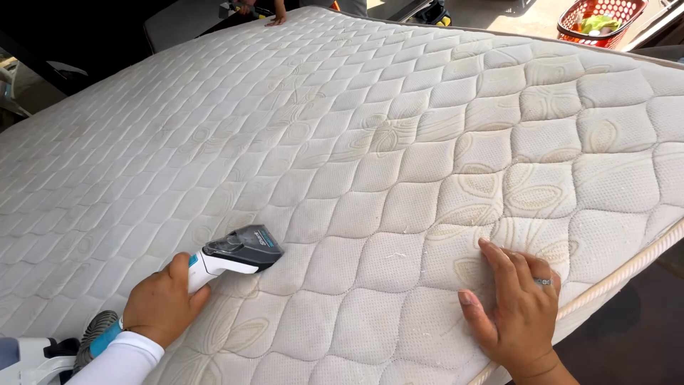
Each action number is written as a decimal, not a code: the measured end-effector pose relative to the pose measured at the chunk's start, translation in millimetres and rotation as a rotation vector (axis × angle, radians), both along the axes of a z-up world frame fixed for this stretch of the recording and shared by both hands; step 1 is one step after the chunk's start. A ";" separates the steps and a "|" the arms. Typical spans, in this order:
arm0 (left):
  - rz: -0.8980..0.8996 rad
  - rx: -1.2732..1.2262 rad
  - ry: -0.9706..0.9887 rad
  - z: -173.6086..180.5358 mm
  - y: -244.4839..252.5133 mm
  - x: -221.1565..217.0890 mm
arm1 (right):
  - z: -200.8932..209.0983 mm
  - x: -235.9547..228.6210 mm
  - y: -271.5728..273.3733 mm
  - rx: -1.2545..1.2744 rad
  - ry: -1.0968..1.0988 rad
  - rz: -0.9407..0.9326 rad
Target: Deep cleaning a mattress using a spot cleaner machine and detergent solution.
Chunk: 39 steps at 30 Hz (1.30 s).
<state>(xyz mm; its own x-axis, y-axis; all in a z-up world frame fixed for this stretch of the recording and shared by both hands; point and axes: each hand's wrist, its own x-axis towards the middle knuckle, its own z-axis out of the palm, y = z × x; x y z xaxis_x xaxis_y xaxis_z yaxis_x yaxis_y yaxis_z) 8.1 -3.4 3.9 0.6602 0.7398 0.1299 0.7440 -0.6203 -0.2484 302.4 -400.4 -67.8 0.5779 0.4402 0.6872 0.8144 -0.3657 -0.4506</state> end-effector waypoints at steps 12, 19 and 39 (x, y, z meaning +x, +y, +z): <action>-0.532 -0.071 -0.191 -2.0 -76.2 268.5 | -1.3 -1.5 -4.8 -0.019 0.024 -0.026; -0.173 -0.158 -0.182 -12.4 -57.4 18.1 | -6.1 -2.9 -1.4 -0.003 0.006 -0.006; -0.325 -0.135 -0.232 -2.9 -77.9 44.3 | -7.6 -0.5 -2.8 -0.005 0.001 0.002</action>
<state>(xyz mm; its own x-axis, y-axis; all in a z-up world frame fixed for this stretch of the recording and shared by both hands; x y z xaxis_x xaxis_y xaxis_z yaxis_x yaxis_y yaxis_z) 52.5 -81.4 1.0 0.8265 0.5186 0.2190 0.5310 -0.8474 0.0025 301.9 -403.2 -75.4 0.5781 0.4444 0.6843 0.8144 -0.3664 -0.4501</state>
